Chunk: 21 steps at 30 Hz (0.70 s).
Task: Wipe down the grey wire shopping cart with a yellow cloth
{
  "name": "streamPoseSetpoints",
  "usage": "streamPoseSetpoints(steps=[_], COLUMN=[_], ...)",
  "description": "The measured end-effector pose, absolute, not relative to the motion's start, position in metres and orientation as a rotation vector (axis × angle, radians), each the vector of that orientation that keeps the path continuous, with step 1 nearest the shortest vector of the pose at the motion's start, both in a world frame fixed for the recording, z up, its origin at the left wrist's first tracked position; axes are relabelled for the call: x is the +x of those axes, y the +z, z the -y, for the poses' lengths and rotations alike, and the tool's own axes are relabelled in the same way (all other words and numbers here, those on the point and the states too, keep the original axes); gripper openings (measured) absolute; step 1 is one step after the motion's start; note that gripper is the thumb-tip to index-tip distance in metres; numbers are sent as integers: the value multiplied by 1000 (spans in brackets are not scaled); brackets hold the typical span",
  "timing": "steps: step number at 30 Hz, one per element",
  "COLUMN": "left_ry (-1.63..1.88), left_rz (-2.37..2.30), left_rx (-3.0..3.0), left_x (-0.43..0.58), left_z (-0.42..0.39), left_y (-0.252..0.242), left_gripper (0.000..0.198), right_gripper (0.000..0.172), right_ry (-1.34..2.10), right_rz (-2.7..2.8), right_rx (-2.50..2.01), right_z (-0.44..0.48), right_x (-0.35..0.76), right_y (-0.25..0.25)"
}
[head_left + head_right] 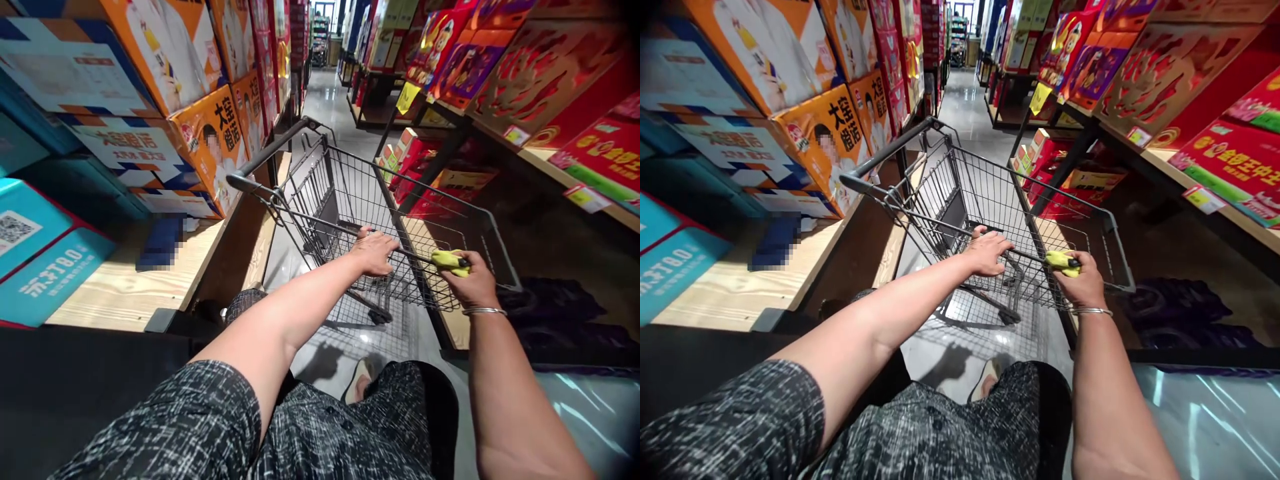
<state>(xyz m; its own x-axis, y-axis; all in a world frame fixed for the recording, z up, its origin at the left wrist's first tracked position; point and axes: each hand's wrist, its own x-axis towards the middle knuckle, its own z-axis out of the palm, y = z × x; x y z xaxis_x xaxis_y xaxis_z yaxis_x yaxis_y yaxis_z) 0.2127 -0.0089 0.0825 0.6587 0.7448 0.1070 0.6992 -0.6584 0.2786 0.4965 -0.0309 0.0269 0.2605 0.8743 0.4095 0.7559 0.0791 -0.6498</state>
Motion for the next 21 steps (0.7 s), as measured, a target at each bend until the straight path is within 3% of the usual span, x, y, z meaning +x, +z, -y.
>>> streamPoseSetpoints(steps=[10,15,21], left_ry=[325,361,324], left_rz=[-1111,-1358,-1531], left_rx=[2638,2597,2551], left_x=[179,175,180], left_z=[-35,-46,-29], left_y=[81,78,78], left_gripper=[41,30,60], right_gripper=[48,47,44], right_ry=[115,144,123], right_rz=[1555,1628,1658], right_rx=[-1849,-1802,-1778], right_z=[41,41,28], right_x=[448,425,388], right_y=[29,30,31])
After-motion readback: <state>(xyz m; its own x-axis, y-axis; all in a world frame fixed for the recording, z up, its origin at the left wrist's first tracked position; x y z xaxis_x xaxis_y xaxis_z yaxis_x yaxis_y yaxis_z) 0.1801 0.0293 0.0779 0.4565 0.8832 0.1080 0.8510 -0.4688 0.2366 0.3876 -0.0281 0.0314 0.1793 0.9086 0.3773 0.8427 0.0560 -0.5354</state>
